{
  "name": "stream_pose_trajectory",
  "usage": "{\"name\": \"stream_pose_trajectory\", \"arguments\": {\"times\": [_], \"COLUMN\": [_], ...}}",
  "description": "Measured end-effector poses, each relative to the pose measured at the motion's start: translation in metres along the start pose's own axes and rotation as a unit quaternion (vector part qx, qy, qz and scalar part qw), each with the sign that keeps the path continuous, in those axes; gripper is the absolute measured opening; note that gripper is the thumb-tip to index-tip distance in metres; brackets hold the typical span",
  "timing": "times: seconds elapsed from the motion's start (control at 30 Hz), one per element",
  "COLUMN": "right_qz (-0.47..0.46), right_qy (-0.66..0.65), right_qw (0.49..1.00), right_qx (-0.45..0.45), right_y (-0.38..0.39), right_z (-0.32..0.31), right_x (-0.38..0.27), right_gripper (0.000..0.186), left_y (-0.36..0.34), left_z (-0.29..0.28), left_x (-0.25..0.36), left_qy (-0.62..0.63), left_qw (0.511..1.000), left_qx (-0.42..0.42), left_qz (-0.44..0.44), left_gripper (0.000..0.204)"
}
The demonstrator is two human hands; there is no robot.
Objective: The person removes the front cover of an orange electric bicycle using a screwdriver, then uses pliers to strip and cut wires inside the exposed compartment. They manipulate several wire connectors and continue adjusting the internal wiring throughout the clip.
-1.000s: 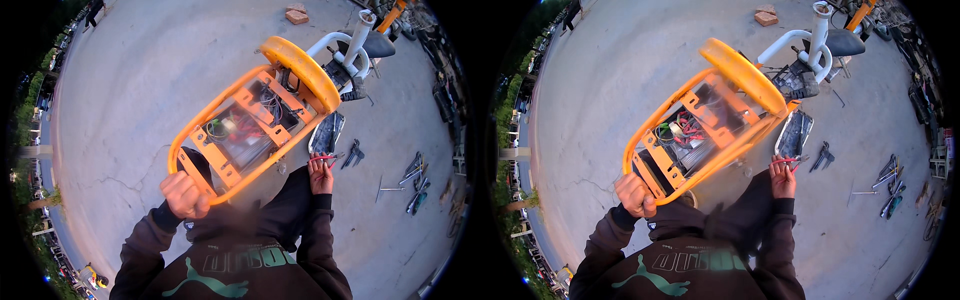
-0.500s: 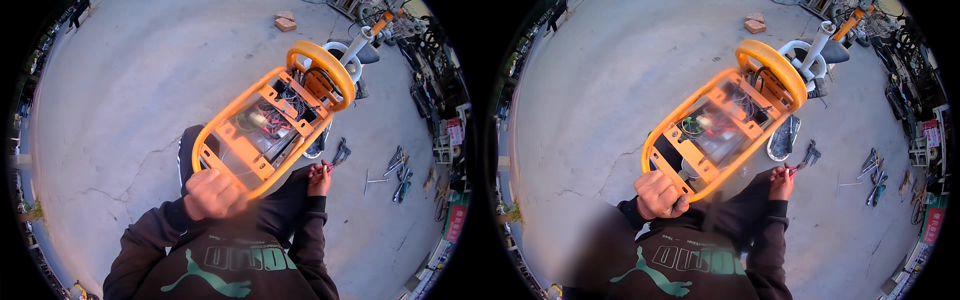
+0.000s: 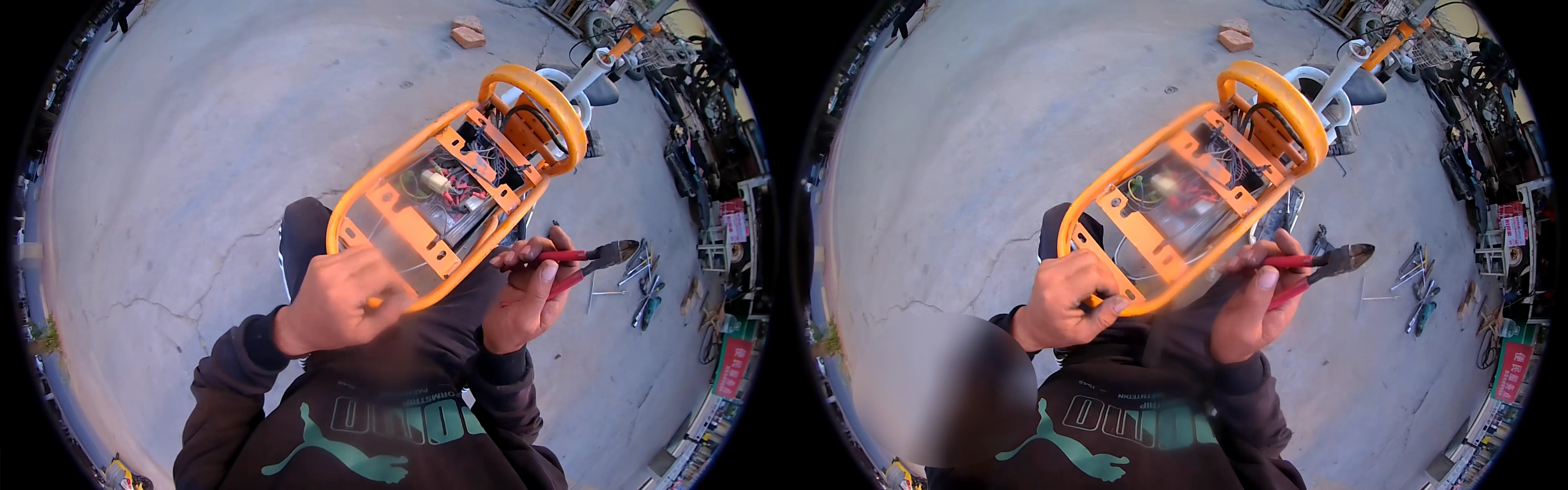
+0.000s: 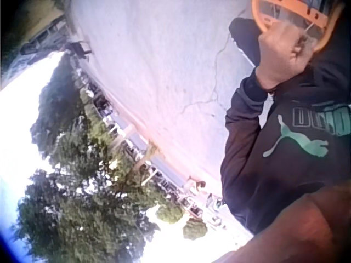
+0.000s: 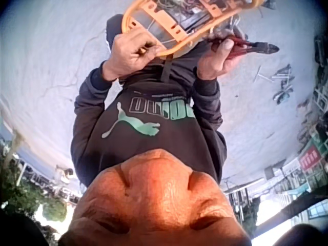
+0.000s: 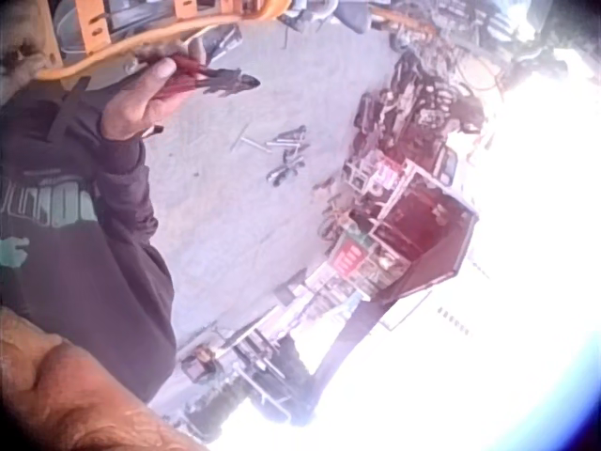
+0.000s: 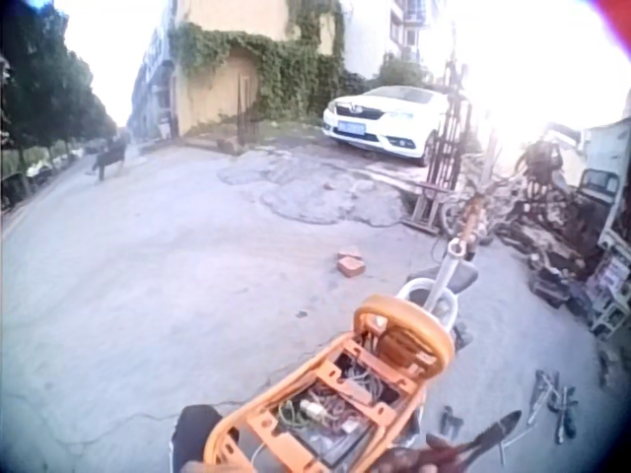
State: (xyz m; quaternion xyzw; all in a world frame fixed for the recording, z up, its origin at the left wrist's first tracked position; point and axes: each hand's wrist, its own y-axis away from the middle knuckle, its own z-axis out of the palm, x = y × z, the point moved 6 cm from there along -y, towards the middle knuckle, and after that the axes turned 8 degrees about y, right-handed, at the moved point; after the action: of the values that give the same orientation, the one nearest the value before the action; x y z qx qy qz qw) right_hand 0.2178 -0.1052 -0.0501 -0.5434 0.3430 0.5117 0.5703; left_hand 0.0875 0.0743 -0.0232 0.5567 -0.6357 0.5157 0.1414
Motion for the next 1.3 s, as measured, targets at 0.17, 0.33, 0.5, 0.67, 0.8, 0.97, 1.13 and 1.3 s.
{"name": "stream_pose_trajectory", "arguments": {"times": [0.17,0.33,0.5,0.67,0.8,0.97,1.13,1.3], "right_qz": [0.009,0.031,0.008,0.008,-0.011,0.018,0.087,0.120], "right_qy": [-0.083,-0.021,0.003,0.010,0.026,0.001,-0.017,0.014], "right_qw": [0.996,0.999,1.000,1.000,0.999,1.000,0.993,0.981], "right_qx": [-0.004,0.018,0.030,0.017,0.015,0.018,-0.075,-0.150], "right_y": [-0.003,-0.002,-0.001,-0.002,-0.005,-0.007,-0.020,-0.041], "right_z": [0.030,0.037,0.035,0.036,0.037,0.040,0.046,0.057], "right_x": [0.007,0.010,0.013,0.012,0.013,0.011,-0.008,0.000], "right_gripper": [0.038,0.034,0.031,0.031,0.030,0.030,0.027,0.017], "left_y": [-0.054,-0.089,-0.111,-0.137,-0.160,-0.161,-0.159,-0.149], "left_z": [-0.032,-0.017,-0.013,-0.011,0.000,0.013,0.018,0.019], "left_x": [-0.014,-0.039,-0.059,-0.065,-0.045,-0.070,-0.079,-0.074], "left_qy": [-0.145,-0.263,-0.217,-0.153,-0.017,0.127,0.238,0.278], "left_qw": [0.988,0.944,0.920,0.928,0.943,0.932,0.889,0.878], "left_qx": [-0.037,-0.186,-0.312,-0.332,-0.329,-0.267,-0.244,-0.237], "left_qz": [-0.030,0.070,0.099,0.074,-0.044,-0.210,-0.306,-0.310], "left_gripper": [0.024,0.035,0.021,0.011,0.020,0.028,0.038,0.039]}}
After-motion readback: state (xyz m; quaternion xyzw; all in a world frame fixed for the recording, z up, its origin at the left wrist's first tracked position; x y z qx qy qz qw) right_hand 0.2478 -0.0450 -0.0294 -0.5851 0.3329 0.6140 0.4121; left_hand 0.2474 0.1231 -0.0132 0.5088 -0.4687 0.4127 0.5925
